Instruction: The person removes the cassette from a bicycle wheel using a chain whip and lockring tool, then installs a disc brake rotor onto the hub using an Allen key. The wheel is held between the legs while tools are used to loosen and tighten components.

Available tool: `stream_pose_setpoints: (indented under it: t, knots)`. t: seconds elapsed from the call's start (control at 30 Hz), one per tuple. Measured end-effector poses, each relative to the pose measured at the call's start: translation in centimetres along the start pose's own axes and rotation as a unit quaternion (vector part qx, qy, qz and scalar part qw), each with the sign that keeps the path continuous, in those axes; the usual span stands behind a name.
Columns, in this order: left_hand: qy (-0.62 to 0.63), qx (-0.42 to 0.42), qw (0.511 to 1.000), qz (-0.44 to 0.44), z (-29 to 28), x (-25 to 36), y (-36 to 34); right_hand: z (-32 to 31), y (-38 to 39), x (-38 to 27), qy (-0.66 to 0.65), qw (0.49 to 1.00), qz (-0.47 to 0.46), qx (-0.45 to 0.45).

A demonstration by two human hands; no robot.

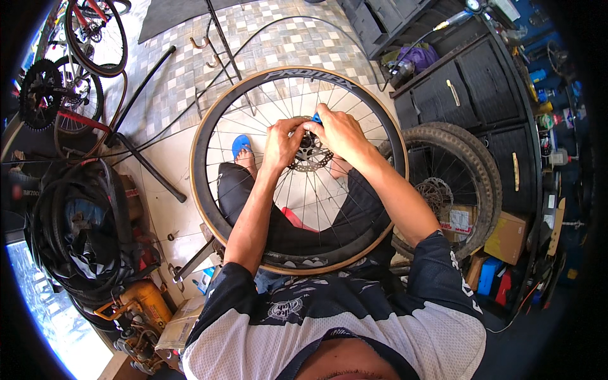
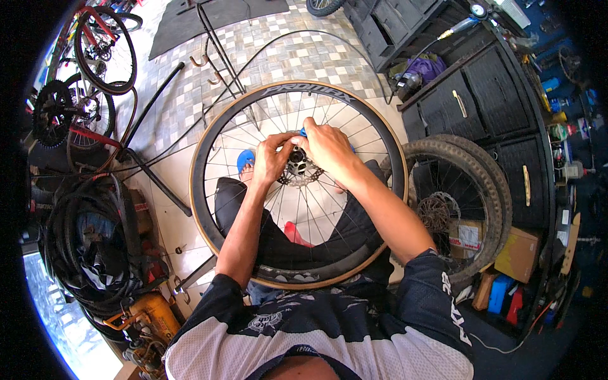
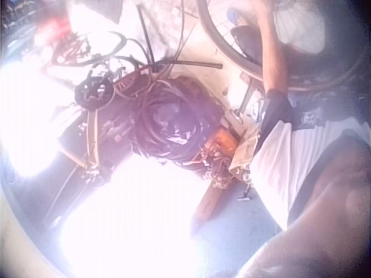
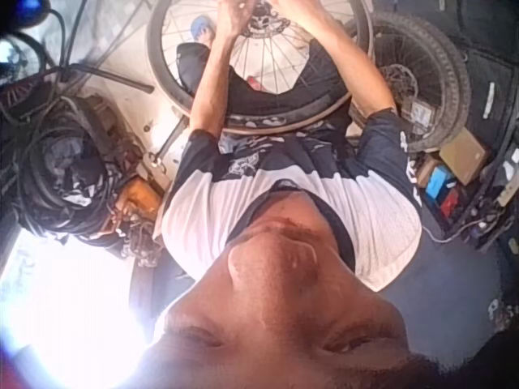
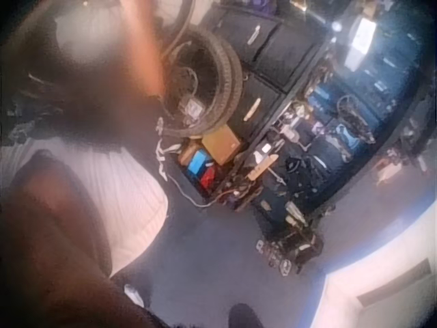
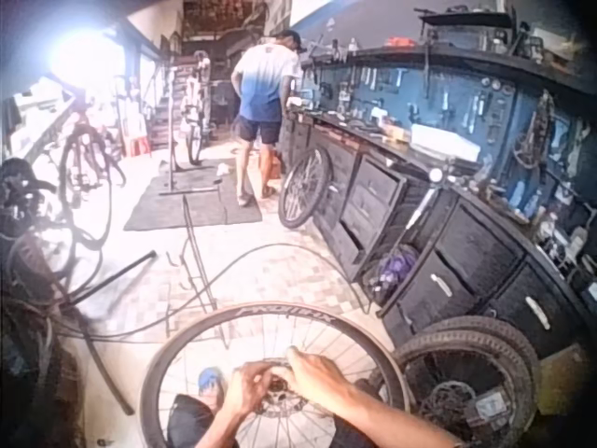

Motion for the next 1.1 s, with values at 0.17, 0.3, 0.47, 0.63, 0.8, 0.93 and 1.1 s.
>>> stream_pose_setpoints:
  t: [0.17,0.3,0.47,0.63,0.8,0.93,1.1]
  knots:
    - [-0.028,-0.02,0.999,-0.023,-0.1,0.8,-0.2,0.6,0.2,-1.6,0.049,0.993,0.104,0.021]
    - [0.007,0.022,0.999,-0.024,-1.2,-1.1,-0.4,2.4,0.5,-2.7,0.036,0.993,0.091,0.061]
    - [0.052,0.066,0.996,-0.044,-3.1,-1.3,-0.9,2.1,0.2,0.8,-0.052,0.997,0.058,-0.001]
    - [0.056,0.068,0.994,-0.066,-3.2,-2.2,-0.8,0.6,0.2,0.7,-0.059,0.998,0.016,-0.014]
    - [0.033,0.069,0.996,-0.051,-3.3,-2.2,-0.8,0.3,-0.7,-1.2,0.006,0.998,0.041,-0.043]
    - [0.041,0.068,0.995,-0.067,-3.1,-2.0,-1.0,0.9,-1.6,1.2,-0.057,0.998,-0.032,0.003]
    - [0.041,0.074,0.994,-0.068,-3.4,-2.4,-0.8,3.0,0.2,-1.8,0.028,0.989,0.063,0.13]
Point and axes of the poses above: each hand's wrist, its own y-axis away from the middle knuckle, its own z-axis out of the palm, x = y × z, the point moved 2 cm from there along -y, towards the middle knuckle, and after that the axes turned 10 degrees about y, right-handed, at the moved point
